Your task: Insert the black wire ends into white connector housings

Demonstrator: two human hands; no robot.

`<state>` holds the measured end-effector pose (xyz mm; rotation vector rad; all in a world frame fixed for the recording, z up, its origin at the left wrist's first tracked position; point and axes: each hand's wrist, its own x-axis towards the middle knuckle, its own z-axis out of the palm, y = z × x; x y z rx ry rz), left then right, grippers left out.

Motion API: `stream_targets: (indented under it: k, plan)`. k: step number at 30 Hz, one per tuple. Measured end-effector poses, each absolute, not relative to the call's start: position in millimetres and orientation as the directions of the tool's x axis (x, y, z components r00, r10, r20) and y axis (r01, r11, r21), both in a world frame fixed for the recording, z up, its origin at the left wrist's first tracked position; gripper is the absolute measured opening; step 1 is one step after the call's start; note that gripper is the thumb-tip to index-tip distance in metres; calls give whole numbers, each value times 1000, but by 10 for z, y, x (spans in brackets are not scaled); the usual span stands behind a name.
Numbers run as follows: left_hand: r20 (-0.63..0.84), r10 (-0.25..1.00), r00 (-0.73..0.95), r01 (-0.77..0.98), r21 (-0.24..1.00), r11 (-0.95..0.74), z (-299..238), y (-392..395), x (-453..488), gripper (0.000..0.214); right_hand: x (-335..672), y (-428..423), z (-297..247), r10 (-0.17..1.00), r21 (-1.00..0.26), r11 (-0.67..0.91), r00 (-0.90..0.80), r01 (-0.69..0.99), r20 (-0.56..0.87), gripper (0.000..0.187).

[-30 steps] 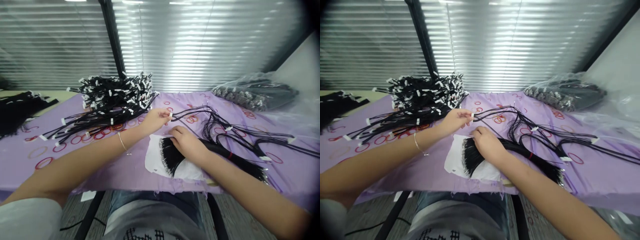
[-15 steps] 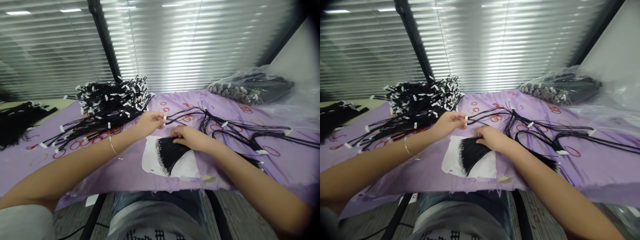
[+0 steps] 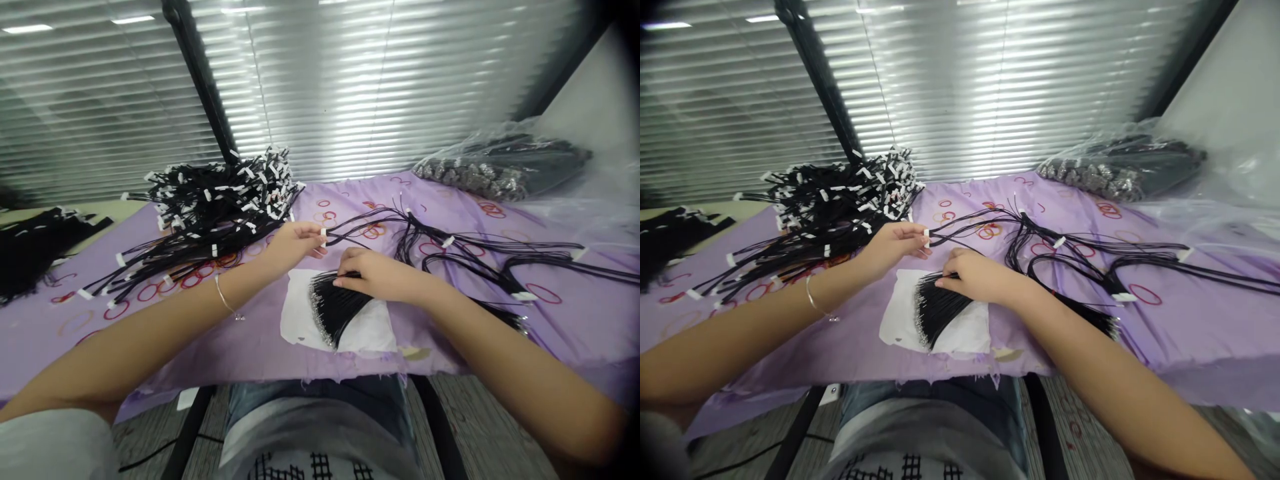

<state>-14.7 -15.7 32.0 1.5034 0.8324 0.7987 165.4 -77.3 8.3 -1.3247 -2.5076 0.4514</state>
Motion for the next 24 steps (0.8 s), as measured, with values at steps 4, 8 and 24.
stream_targets:
  k: [4, 8, 24]
  plan:
    - [-130, 850, 511, -49, 982, 180, 193, -285, -205, 10, 1666, -782, 113, 814, -402, 554, -577, 729, 76, 19]
    - [-203, 850, 485, -118, 949, 294, 60, -359, -276, 9, 1660, -836, 199, 816, -410, 528, -579, 744, 0, 24]
    - [-97, 835, 542, -129, 972, 197, -144, -232, -192, 12, 1588, -707, -46, 902, -188, 432, -421, 882, 96, 19]
